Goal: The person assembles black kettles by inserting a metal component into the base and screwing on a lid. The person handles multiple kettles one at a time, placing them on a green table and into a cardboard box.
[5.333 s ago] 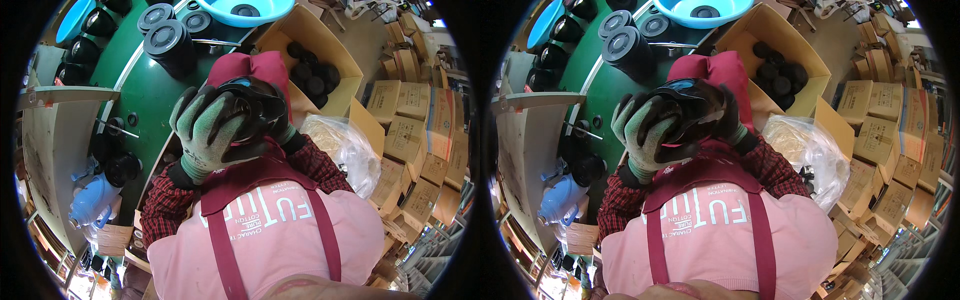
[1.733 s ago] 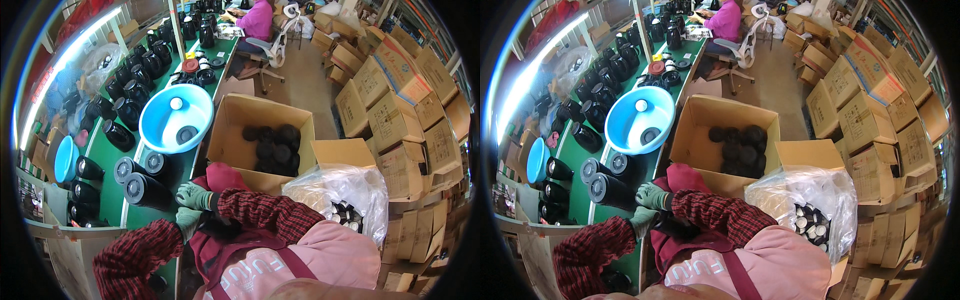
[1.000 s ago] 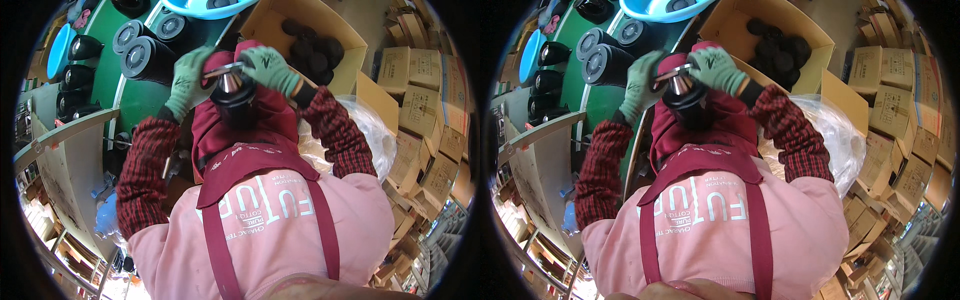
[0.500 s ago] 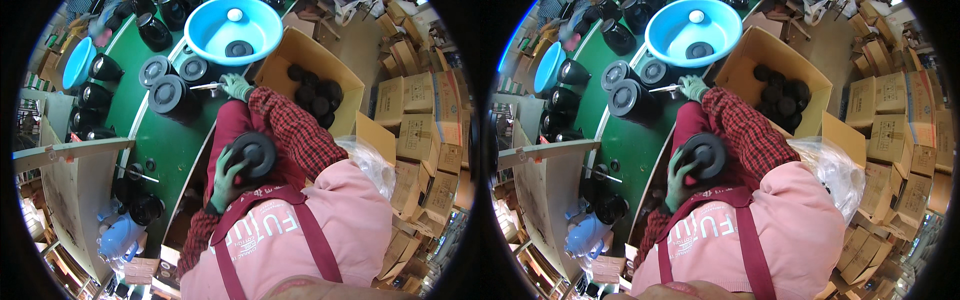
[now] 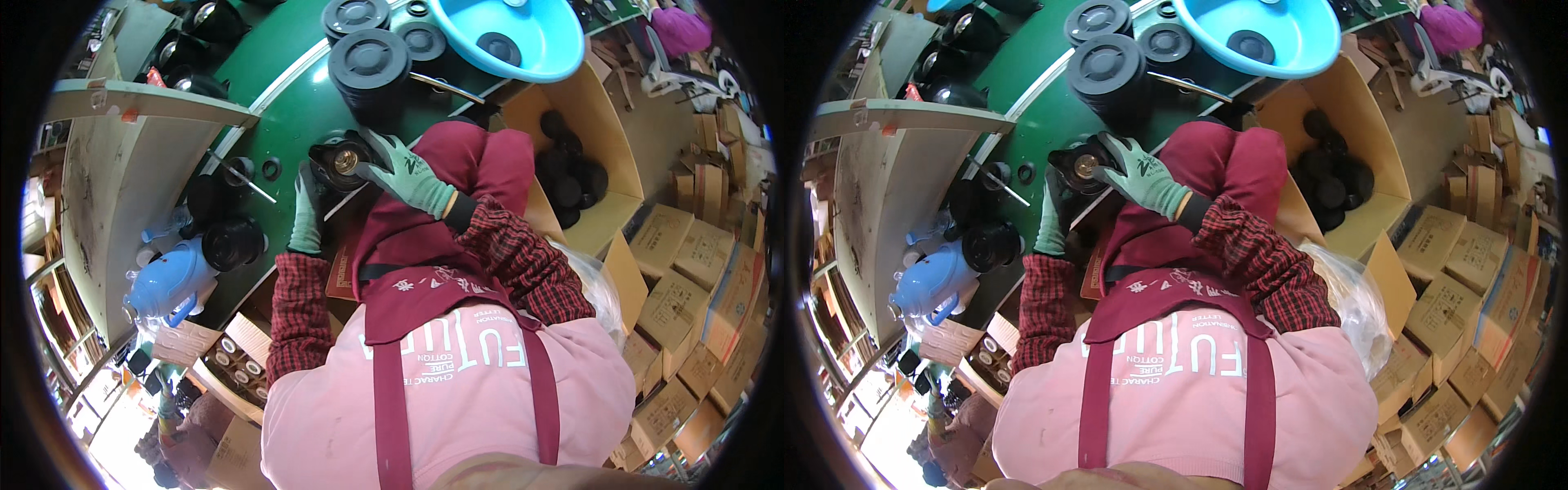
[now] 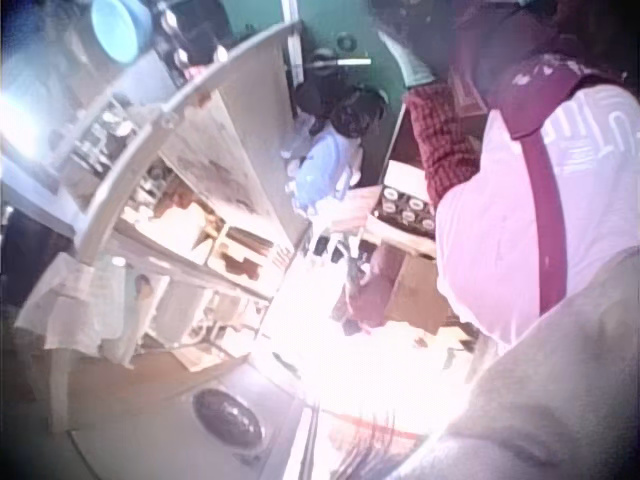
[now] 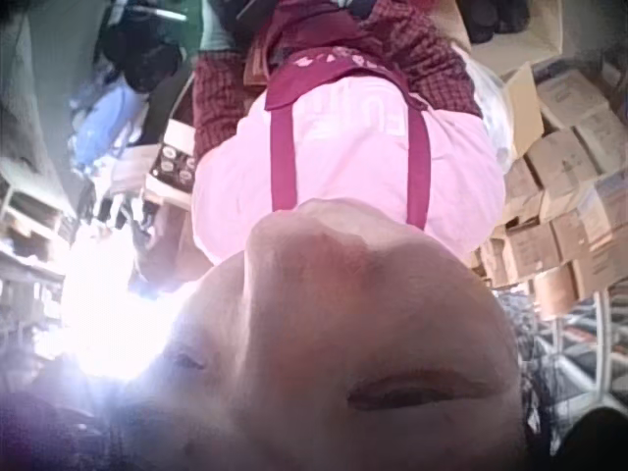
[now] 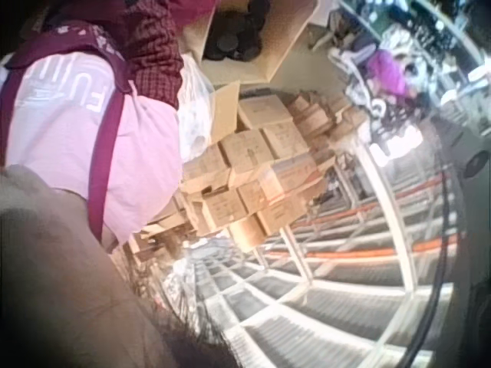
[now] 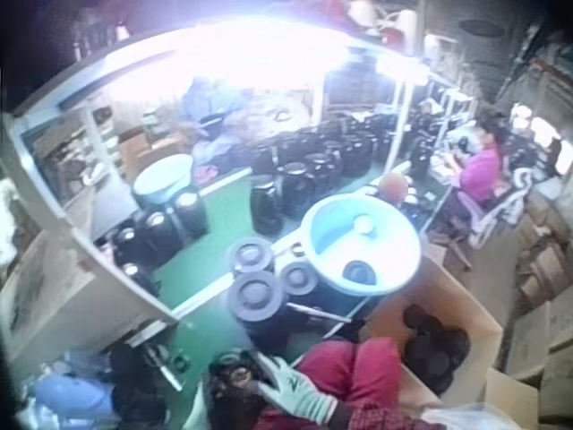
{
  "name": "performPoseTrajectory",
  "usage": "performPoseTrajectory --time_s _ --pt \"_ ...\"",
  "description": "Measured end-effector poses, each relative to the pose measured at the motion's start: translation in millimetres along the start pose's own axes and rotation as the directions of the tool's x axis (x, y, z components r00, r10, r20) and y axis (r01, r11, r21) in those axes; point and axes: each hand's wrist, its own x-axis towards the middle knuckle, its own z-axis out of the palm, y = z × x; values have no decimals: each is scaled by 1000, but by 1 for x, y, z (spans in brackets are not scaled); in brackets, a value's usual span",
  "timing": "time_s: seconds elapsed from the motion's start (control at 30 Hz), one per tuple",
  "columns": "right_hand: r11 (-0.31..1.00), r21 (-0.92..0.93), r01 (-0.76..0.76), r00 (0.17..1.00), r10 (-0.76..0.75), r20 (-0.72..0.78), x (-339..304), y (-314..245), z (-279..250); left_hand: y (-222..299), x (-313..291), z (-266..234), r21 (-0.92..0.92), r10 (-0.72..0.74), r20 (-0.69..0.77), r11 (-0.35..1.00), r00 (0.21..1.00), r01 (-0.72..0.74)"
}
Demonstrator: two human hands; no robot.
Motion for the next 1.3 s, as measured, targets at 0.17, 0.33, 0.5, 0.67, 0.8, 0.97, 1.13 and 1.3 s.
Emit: performPoseTrajectory --time_s 0.17,0.33,0.5,0.67,0.8,0.97,1.13,1.3 --pt "999 40 -10 994 6 112 24 -18 6 41 5 15 -67 514 -188 843 837 -533" --pt "866 252 -431 765 203 612 44 1 -153 48 12 51 -13 478 -247 868 843 -496" --pt "846 329 -420 816 511 -271 123 113 -292 39 17 56 -61 543 -258 816 799 -574" --pt "508 -497 -703 702 389 -596 208 235 -357 33 16 54 0 529 -286 833 799 -553" --pt "586 -581 -565 791 184 -584 250 312 -353 32 16 53 98 547 -306 833 779 -545" --pt "576 -401 -712 619 245 -746 262 357 -337 27 19 49 79 505 -345 855 791 -512" --pt "882 -153 -446 636 192 -747 226 280 -325 26 23 50 410 753 -155 638 639 -652" --pt "791 602 109 791 298 -534 127 137 -263 48 21 49 229 581 -180 810 794 -540"
